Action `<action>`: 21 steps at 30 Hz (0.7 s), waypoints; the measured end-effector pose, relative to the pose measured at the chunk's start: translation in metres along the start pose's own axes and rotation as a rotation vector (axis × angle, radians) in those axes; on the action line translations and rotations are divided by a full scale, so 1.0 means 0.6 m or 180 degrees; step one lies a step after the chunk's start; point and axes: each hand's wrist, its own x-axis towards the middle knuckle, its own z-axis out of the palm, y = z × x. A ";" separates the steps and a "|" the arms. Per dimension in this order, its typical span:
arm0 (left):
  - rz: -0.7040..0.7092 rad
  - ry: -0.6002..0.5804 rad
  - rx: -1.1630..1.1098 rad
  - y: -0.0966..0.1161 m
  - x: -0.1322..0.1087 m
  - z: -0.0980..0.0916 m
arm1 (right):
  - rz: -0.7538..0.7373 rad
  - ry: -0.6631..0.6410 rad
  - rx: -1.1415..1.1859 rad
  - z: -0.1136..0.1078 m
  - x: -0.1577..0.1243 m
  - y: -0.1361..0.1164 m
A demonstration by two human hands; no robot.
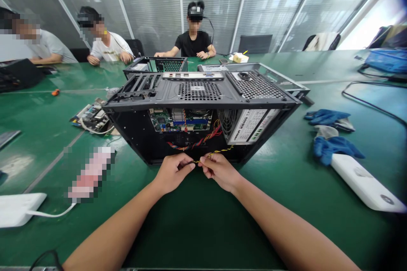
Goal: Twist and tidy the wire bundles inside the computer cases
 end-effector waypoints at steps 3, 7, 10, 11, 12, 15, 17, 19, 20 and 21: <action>0.0286 0.0223 0.0315 -0.005 0.000 0.002 | 0.0044 0.0017 0.0074 0.001 0.000 -0.001; 0.1050 0.0593 0.1007 -0.011 -0.004 0.005 | 0.0162 -0.0111 0.0220 -0.001 -0.001 -0.002; 0.1240 0.0782 0.1104 -0.015 -0.006 0.007 | 0.0202 -0.0197 0.0247 -0.003 -0.002 -0.001; 0.1243 0.0796 0.1105 -0.016 -0.006 0.007 | 0.0204 -0.0217 0.0242 -0.003 -0.002 -0.001; 0.1225 0.0779 0.1109 -0.017 -0.006 0.007 | 0.0202 -0.0233 0.0230 -0.004 -0.002 -0.001; 0.1025 0.0639 0.1107 -0.017 -0.005 0.007 | 0.0153 -0.0246 0.0189 -0.004 -0.001 0.001; 0.0744 0.0513 0.0974 -0.013 -0.004 0.006 | 0.0114 -0.0213 0.0156 -0.003 0.000 0.003; 0.0426 0.0353 0.0684 -0.009 -0.002 0.004 | 0.0094 -0.0160 0.0129 -0.002 0.001 0.004; 0.0296 0.0276 0.0531 -0.007 -0.002 0.003 | 0.0094 -0.0137 0.0128 -0.001 0.001 0.004; 0.0210 0.0230 0.0411 -0.005 -0.001 0.003 | 0.0101 -0.0119 0.0146 0.000 0.000 0.004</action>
